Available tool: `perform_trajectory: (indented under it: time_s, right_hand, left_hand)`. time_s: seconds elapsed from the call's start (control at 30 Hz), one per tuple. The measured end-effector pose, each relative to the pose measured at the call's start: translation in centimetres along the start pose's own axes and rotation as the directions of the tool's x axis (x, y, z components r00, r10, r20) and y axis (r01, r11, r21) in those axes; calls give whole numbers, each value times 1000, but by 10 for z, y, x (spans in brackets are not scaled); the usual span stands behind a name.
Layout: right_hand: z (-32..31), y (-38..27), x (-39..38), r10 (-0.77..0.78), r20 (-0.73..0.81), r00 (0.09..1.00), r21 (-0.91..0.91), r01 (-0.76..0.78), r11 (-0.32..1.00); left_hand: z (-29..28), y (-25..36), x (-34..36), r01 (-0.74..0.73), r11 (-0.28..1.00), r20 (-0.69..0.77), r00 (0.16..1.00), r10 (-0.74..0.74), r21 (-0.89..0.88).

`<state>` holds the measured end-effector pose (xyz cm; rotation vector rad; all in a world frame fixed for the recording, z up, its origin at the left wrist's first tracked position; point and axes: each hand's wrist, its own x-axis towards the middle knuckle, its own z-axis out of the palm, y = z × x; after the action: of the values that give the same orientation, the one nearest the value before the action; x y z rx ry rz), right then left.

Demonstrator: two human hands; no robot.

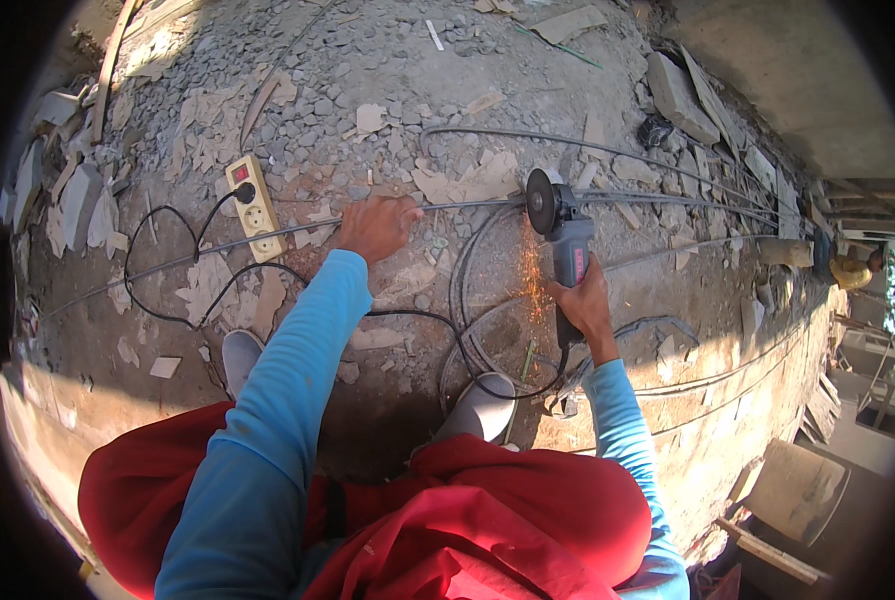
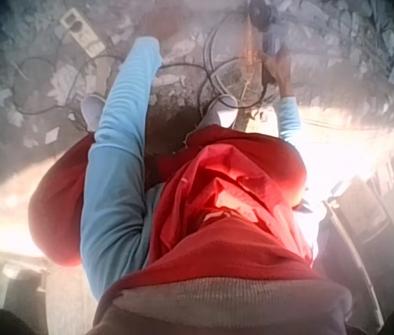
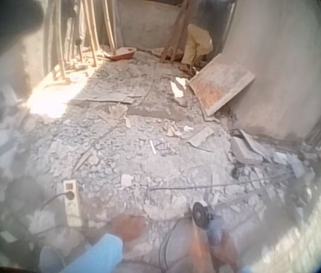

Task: The person uses a tape measure to mark intervals on metal rods on the ground, then connects an angle grinder to a power strip and cuts through one of the rods.

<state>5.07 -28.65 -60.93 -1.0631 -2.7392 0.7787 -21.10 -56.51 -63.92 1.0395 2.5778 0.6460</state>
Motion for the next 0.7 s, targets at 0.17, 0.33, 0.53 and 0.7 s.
perform_trajectory:
  time_s: [0.17, 0.33, 0.53, 0.7]
  right_hand:
    - [-6, -15, 0, 70, 79, 994, 86, -77, 993]
    - [-11, -23, -2, 73, 89, 993, 93, -81, 992]
    - [-8, -14, -1, 69, 61, 996, 66, -73, 995]
    - [-13, -27, 0, 153, 130, 980, 65, -162, 985]
  left_hand:
    - [4, -6, 0, -26, 1000, -26, 999, 26, -11]
    - [5, -6, 0, -22, 1000, -15, 1000, 21, -14]
    - [4, -4, 1, -20, 1000, -6, 1000, 19, -9]
    - [3, -3, -1, -13, 1000, -31, 999, 13, 11]
